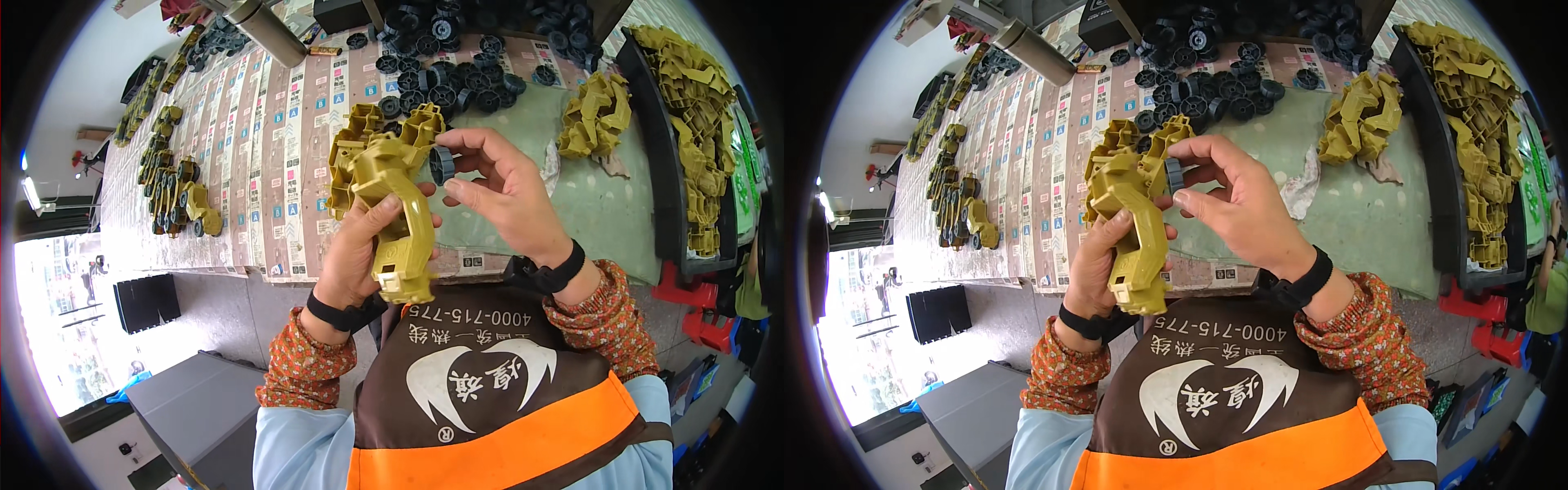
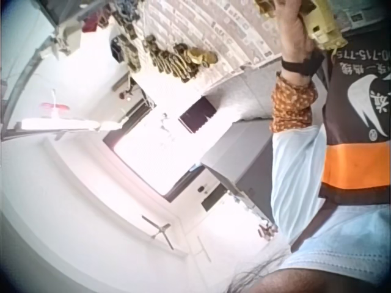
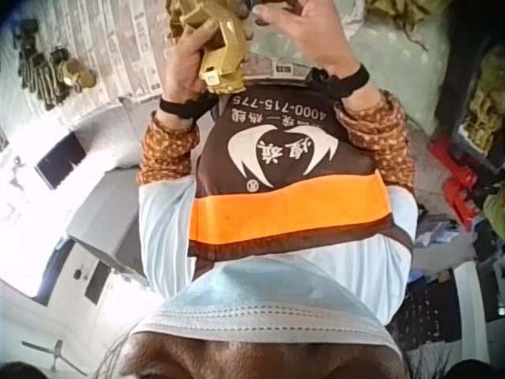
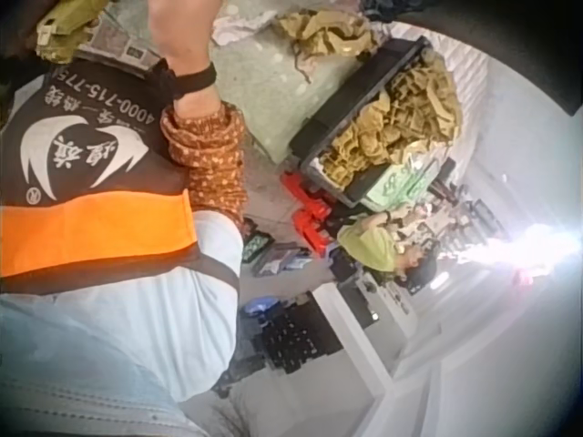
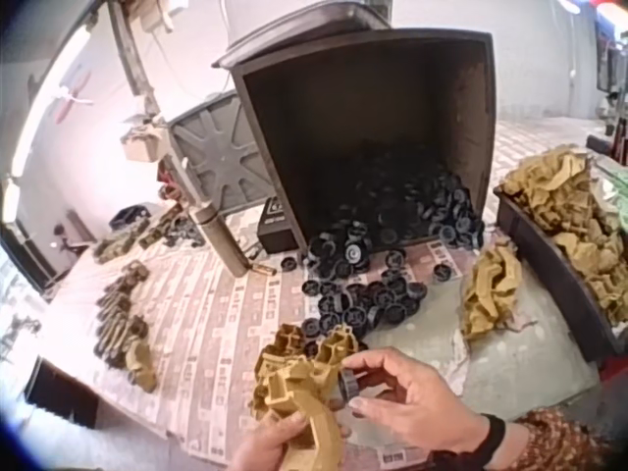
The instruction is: The person assembles yellow toy trucks by hand, picking up yellow chassis bodies and inserting black wheels into the wheel wells. The person handles the components one at a time, fitting the wheels into place and placing the completed trucks on the table.
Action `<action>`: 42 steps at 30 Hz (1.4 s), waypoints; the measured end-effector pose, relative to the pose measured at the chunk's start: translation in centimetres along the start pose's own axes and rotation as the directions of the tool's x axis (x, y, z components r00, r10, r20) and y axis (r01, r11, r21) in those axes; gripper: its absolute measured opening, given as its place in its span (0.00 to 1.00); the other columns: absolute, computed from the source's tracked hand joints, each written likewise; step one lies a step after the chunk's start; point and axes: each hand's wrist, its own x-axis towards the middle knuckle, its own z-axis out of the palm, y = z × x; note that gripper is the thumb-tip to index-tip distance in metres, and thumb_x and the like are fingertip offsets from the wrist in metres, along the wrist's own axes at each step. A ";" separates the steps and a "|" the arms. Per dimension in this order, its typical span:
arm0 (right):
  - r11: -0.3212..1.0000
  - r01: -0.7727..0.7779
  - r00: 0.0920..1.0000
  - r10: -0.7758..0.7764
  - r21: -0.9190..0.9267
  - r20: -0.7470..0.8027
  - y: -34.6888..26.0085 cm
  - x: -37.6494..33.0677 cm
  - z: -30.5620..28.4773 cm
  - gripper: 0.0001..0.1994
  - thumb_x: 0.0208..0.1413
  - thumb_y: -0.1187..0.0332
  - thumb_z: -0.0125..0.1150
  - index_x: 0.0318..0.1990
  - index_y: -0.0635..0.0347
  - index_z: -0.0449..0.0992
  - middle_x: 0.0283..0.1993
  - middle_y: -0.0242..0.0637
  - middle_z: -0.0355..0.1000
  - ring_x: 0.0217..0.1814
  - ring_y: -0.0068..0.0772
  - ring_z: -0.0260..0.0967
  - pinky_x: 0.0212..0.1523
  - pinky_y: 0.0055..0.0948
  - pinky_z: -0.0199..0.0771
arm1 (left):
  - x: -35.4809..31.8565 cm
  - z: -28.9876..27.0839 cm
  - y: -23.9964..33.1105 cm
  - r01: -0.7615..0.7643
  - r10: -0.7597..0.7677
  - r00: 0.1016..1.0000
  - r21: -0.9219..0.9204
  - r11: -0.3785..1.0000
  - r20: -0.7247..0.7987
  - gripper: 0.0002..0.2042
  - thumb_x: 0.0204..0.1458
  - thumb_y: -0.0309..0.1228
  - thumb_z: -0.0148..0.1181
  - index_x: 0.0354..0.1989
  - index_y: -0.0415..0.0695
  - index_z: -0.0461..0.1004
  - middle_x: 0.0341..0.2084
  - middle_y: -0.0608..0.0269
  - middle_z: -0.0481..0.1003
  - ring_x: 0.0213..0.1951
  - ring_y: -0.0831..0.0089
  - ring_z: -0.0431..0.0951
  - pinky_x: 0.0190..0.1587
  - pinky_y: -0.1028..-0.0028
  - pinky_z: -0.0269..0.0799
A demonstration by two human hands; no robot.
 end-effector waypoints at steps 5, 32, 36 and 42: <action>0.999 -0.012 1.000 0.013 -0.030 0.017 0.2 0.2 0.1 0.22 0.60 0.82 0.63 0.62 0.64 0.71 0.56 0.34 0.73 0.54 0.22 0.73 0.51 0.24 0.81 | -0.6 0.4 -0.1 -0.023 0.024 1.000 0.131 0.991 -0.010 0.32 0.65 0.38 0.63 0.71 0.48 0.52 0.53 0.54 0.72 0.47 0.65 0.82 0.36 0.65 0.88; 0.965 0.019 0.998 -0.033 -0.263 -0.052 1.1 -2.8 2.2 0.29 0.61 0.82 0.57 0.71 0.70 0.64 0.63 0.52 0.73 0.64 0.31 0.72 0.63 0.28 0.72 | 0.0 1.7 -1.7 -0.244 0.283 0.959 0.424 0.872 -0.030 0.32 0.66 0.33 0.65 0.71 0.43 0.52 0.56 0.62 0.71 0.56 0.75 0.73 0.58 0.73 0.73; 0.956 0.051 0.999 -0.047 -0.289 0.023 1.0 -4.1 2.9 0.37 0.57 0.85 0.49 0.77 0.69 0.53 0.74 0.56 0.64 0.75 0.37 0.64 0.71 0.33 0.66 | 0.3 1.2 -2.5 -0.264 0.306 0.952 0.487 0.832 -0.007 0.30 0.66 0.30 0.63 0.71 0.41 0.52 0.58 0.59 0.69 0.58 0.72 0.72 0.60 0.70 0.72; 0.967 0.011 0.997 0.008 -0.256 0.074 0.1 -4.3 2.5 0.43 0.47 0.83 0.47 0.77 0.72 0.51 0.65 0.55 0.66 0.62 0.36 0.66 0.60 0.34 0.68 | 0.2 0.9 -2.7 -0.297 0.329 0.941 0.651 0.699 0.076 0.29 0.67 0.29 0.60 0.70 0.39 0.53 0.60 0.56 0.68 0.60 0.70 0.71 0.62 0.67 0.70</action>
